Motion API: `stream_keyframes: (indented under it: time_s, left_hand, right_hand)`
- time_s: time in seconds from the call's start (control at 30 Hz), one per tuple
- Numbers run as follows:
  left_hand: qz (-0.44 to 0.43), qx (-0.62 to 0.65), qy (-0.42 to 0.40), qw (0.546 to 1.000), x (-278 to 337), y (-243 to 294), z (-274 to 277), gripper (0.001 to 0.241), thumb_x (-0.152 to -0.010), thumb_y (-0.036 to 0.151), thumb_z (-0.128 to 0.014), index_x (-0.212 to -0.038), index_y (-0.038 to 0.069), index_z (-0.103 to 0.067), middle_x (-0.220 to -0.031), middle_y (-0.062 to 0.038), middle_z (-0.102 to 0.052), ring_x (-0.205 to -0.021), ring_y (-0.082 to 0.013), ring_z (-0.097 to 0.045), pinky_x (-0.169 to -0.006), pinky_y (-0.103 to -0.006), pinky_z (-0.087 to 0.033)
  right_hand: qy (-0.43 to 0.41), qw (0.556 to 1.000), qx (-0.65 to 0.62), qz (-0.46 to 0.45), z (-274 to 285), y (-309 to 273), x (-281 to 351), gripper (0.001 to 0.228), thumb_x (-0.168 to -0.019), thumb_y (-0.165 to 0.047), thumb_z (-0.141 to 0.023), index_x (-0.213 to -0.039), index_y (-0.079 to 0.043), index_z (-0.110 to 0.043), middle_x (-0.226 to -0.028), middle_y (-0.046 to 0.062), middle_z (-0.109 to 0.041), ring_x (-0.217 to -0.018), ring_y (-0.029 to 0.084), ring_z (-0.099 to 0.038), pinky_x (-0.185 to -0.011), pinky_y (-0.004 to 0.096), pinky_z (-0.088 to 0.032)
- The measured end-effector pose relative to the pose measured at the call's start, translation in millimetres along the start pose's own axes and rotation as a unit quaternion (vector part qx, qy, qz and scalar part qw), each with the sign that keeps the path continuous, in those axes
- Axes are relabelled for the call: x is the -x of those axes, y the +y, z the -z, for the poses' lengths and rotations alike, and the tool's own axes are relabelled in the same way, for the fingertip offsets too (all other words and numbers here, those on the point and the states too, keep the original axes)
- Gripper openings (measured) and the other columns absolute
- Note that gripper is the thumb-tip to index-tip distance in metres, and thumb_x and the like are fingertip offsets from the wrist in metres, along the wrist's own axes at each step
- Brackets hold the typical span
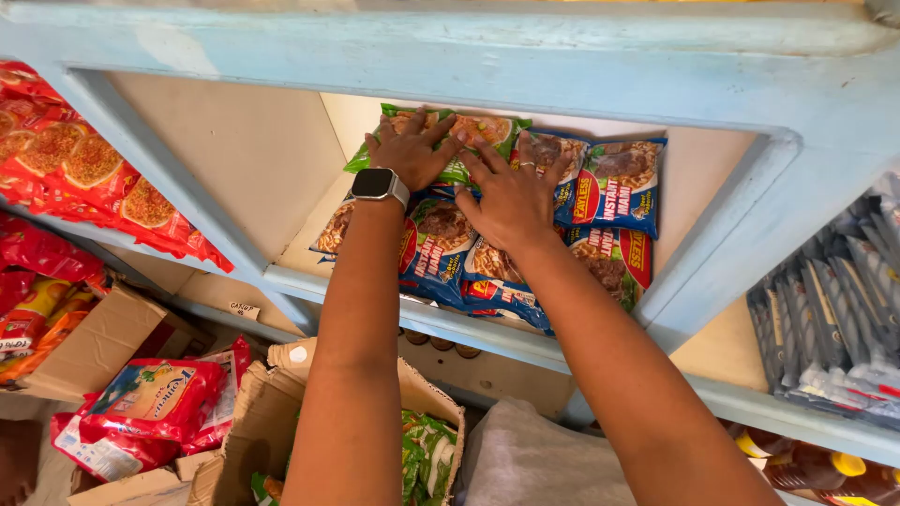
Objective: Stocking instant noodle packets from a cardboard box onto shelves in a grocery store.
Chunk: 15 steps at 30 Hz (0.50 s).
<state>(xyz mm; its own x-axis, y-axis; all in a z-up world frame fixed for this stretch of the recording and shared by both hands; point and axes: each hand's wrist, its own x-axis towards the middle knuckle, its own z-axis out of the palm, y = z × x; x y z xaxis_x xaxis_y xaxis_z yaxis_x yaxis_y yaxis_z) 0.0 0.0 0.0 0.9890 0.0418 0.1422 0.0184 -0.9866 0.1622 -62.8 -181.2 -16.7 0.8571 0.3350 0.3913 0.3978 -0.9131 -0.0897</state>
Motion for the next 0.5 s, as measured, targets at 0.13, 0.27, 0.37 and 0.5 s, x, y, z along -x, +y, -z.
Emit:
stream_keyframes:
  time_s: [0.13, 0.27, 0.37, 0.5]
  left_hand:
    - [-0.001, 0.004, -0.006, 1.000, -2, -2, 4, 0.069, -0.092, 0.076, -0.025, -0.157, 0.052, -0.029, -0.172, 0.002, -0.017, -0.152, -0.0554, -0.010, -0.119, -0.0736, -0.006]
    - [0.000, 0.013, -0.012, 1.000, -5, -2, 7, 0.070, -0.091, 0.077, -0.021, -0.157, 0.051, -0.025, -0.171, 0.003, -0.013, -0.152, -0.0540, -0.006, -0.117, -0.0749, -0.005]
    - [-0.017, 0.098, -0.011, 0.995, 11, -3, 17, 0.071, -0.093, 0.075, -0.020, -0.158, 0.048, -0.026, -0.171, 0.001, -0.014, -0.151, -0.0539, -0.005, -0.117, -0.0736, -0.004]
    - [-0.114, 0.126, 0.124, 0.978, 92, 15, 22, 0.066, -0.104, 0.062, -0.020, -0.161, 0.033, -0.034, -0.171, -0.009, -0.024, -0.155, -0.0535, -0.007, -0.118, -0.0746, -0.009]
  right_hand:
    - [-0.028, 1.000, -0.007, -0.007, 6, -3, -3, 0.062, -0.095, -0.058, -0.043, -0.153, -0.036, -0.039, -0.164, -0.007, -0.031, -0.150, 0.041, -0.021, -0.104, 0.087, -0.002]
    - [-0.042, 0.999, -0.016, -0.025, 11, -4, -2, 0.063, -0.096, -0.057, -0.043, -0.155, -0.036, -0.039, -0.166, -0.009, -0.029, -0.151, 0.038, -0.025, -0.108, 0.087, -0.003]
    - [-0.038, 0.999, -0.012, -0.021, 15, -5, 1, 0.062, -0.096, -0.058, -0.043, -0.154, -0.035, -0.039, -0.165, -0.008, -0.029, -0.152, 0.038, -0.021, -0.105, 0.087, -0.004]
    - [-0.026, 0.999, -0.019, -0.025, 9, -3, 0, 0.063, -0.094, -0.058, -0.044, -0.153, -0.036, -0.040, -0.165, -0.009, -0.028, -0.152, 0.036, -0.021, -0.105, 0.087, -0.002]
